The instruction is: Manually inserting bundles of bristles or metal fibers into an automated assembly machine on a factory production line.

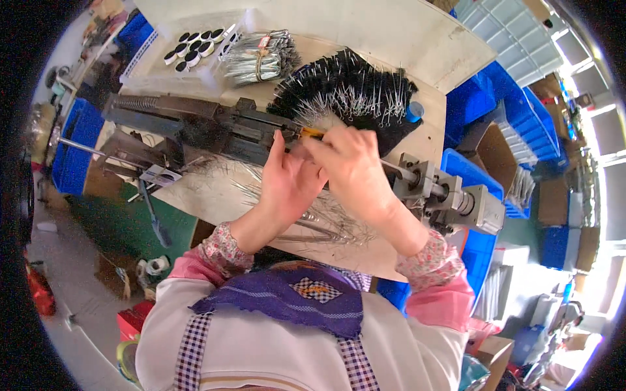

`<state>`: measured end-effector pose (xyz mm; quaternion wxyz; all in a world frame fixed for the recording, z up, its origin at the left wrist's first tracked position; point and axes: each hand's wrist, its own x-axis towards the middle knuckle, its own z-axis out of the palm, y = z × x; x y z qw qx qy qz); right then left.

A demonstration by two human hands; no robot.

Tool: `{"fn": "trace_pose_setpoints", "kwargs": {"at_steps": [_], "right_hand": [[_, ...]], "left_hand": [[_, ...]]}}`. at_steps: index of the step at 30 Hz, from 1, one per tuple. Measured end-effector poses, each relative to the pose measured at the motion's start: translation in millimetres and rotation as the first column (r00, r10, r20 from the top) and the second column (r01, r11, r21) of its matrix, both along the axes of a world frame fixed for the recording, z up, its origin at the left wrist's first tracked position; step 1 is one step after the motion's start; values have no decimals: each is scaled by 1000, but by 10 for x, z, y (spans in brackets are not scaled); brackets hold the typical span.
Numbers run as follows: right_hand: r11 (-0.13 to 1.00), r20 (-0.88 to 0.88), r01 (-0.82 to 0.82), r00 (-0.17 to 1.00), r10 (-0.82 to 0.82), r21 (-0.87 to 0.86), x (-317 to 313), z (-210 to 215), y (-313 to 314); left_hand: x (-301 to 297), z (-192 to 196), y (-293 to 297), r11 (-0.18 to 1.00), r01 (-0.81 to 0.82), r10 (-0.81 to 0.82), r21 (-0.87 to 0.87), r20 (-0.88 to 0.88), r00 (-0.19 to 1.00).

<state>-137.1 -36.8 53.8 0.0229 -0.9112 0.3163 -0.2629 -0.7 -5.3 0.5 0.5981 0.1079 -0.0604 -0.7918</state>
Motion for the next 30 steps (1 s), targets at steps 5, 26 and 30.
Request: {"fn": "trace_pose_setpoints", "kwargs": {"at_steps": [5, 26, 30], "right_hand": [[960, 154, 82, 980, -127, 269, -232, 54, -355], [991, 43, -96, 994, 101, -96, -112, 23, -170], [962, 146, -1, 989, -40, 272, -149, 54, -412]], "left_hand": [[-18, -42, 87, 997, -64, 62, 53, 28, 998], [9, -378, -56, 988, -4, -10, -153, -93, 996], [-6, -24, 104, 994, -98, 92, 41, 139, 986]]}}
